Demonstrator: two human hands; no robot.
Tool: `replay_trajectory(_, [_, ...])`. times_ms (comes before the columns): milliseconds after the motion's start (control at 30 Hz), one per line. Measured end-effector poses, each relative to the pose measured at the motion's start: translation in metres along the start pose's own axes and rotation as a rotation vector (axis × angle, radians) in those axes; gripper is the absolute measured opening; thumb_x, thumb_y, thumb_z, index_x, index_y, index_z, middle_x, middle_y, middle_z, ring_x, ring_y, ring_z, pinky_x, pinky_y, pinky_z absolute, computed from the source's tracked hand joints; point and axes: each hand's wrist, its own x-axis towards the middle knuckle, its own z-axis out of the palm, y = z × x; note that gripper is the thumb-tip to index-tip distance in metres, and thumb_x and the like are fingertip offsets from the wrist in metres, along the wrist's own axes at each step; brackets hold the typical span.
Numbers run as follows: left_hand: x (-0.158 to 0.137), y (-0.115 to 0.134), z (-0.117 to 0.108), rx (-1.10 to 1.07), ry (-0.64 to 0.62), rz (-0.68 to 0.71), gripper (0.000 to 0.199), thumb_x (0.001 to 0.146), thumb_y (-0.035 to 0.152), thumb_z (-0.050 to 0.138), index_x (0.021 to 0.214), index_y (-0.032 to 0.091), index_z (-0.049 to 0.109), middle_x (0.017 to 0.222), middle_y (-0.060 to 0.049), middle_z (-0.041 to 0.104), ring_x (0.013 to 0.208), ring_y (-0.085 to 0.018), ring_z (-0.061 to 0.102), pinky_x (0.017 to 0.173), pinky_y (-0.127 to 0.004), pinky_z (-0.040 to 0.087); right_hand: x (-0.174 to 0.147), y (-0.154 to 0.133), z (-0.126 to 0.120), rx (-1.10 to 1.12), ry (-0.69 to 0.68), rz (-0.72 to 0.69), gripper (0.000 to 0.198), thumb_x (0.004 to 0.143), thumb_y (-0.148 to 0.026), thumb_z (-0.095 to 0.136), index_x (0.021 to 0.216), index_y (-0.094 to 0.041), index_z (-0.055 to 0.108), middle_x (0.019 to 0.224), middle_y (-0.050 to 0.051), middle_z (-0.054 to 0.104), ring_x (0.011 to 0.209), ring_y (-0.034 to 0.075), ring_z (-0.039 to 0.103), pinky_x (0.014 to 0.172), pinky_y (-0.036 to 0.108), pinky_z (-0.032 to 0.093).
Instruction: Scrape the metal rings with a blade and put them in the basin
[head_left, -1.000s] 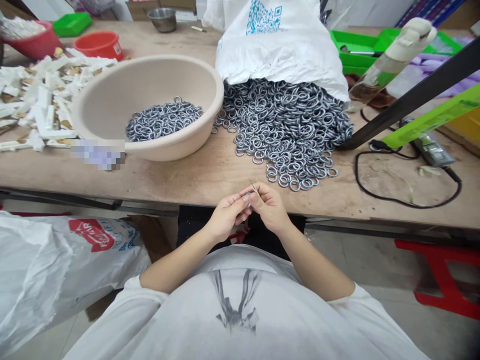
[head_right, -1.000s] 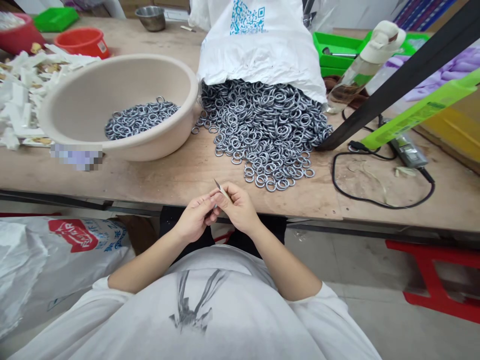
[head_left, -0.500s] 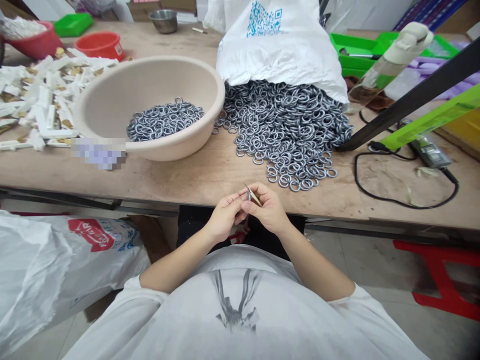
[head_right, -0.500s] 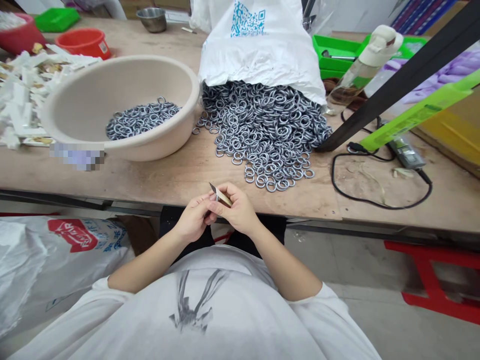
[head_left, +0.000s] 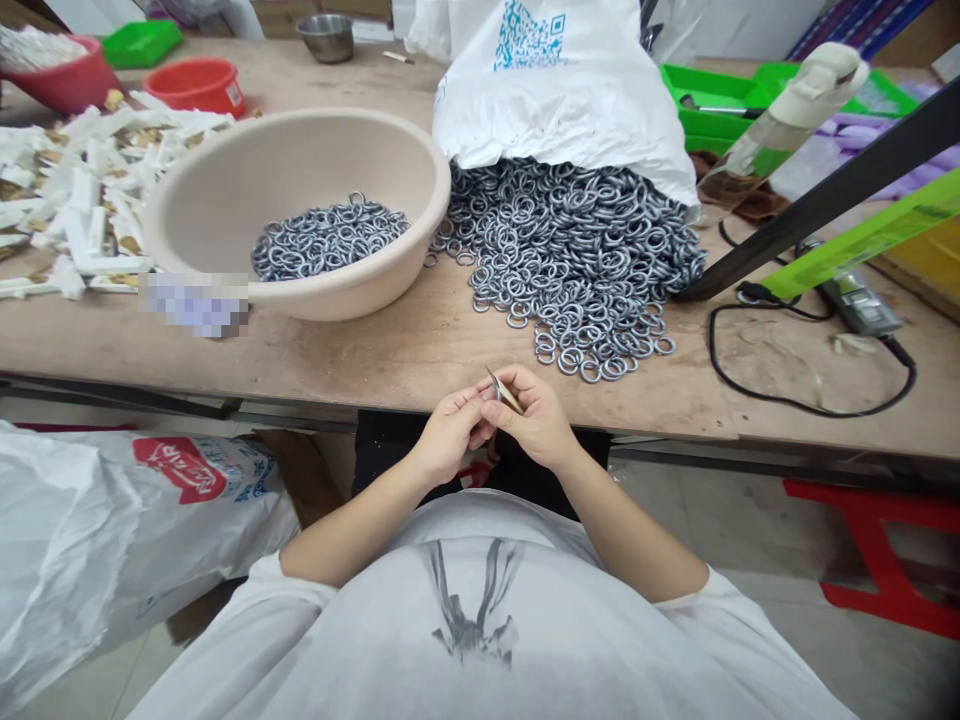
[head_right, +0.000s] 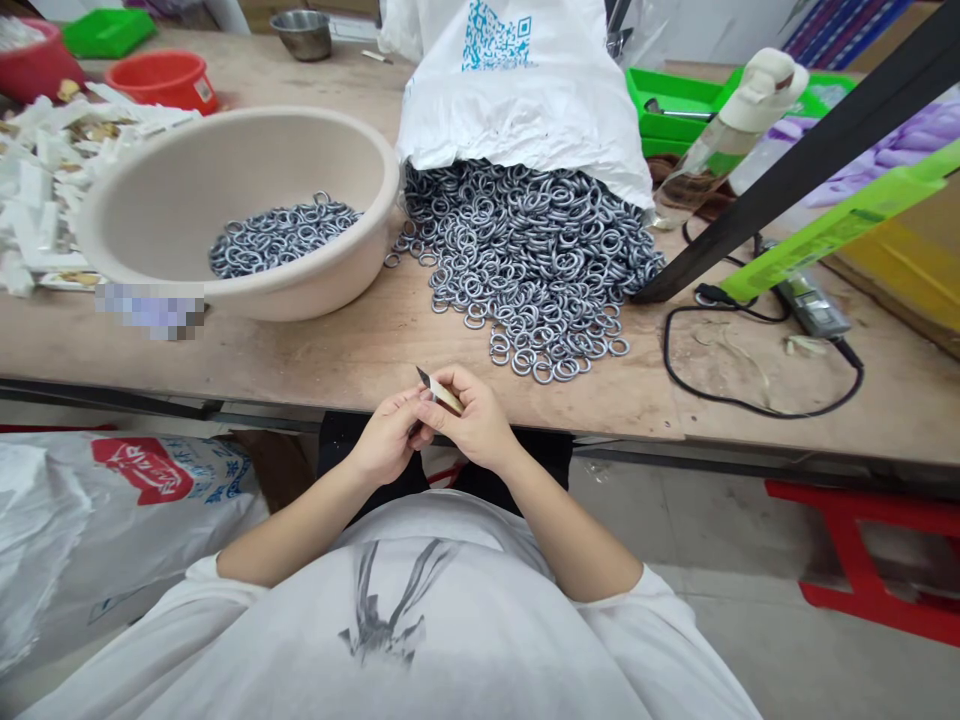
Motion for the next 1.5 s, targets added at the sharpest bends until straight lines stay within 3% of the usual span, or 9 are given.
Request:
replay_trajectory(200, [-0.001,0.000,-0.001,-0.009,0.001,0.000,0.056,0.070,0.061,0.079,0.079,0.014,0.050,0.053,0.005,0.037,0.046,-0.005,0.026,0.042,-0.020,0.014,0.000,0.002,0.000,0.000,-0.020,-0.028,0.034,0.092,-0.036,0.081,0.101,-0.015,0.056,0.078,-0.001,0.064,0.058,0.014,0.066,0.054,0.020,0.059])
replay_trajectory(500, [-0.001,-0.003,-0.002,-0.003,0.003,0.003,0.056,0.071,0.061,0.078,0.082,0.012,0.053,0.053,0.004,0.037,0.046,-0.005,0.028,0.042,-0.019,0.015,0.000,-0.002,0.003,-0.089,0.015,0.013,0.046,0.088,-0.052,0.081,0.100,-0.017,0.054,0.076,-0.002,0.062,0.056,0.015,0.064,0.052,0.023,0.058])
replay_trajectory(900, [0.001,-0.005,-0.004,-0.002,0.002,0.016,0.056,0.071,0.062,0.077,0.077,0.013,0.050,0.052,0.004,0.039,0.046,-0.005,0.030,0.042,-0.019,0.017,-0.001,-0.002,0.003,-0.077,0.006,-0.013,0.040,0.092,-0.046,0.079,0.101,-0.017,0.054,0.076,-0.002,0.062,0.056,0.014,0.064,0.052,0.021,0.057])
replay_trajectory(1100, [0.001,-0.007,-0.004,0.008,0.007,0.026,0.055,0.072,0.062,0.077,0.077,0.013,0.051,0.053,0.003,0.041,0.045,-0.005,0.031,0.042,-0.019,0.018,-0.001,-0.002,0.004,-0.115,0.017,0.004,0.045,0.090,-0.053,0.079,0.099,-0.017,0.054,0.075,-0.002,0.061,0.054,0.014,0.063,0.051,0.022,0.056])
replay_trajectory(1500, [-0.003,-0.011,0.000,-0.026,0.039,0.026,0.053,0.072,0.058,0.076,0.069,0.014,0.046,0.051,0.003,0.040,0.045,-0.005,0.030,0.042,-0.019,0.019,-0.004,0.005,-0.001,-0.172,0.016,-0.053,0.030,0.096,-0.039,0.073,0.102,-0.015,0.056,0.078,-0.001,0.062,0.056,0.013,0.063,0.052,0.020,0.053])
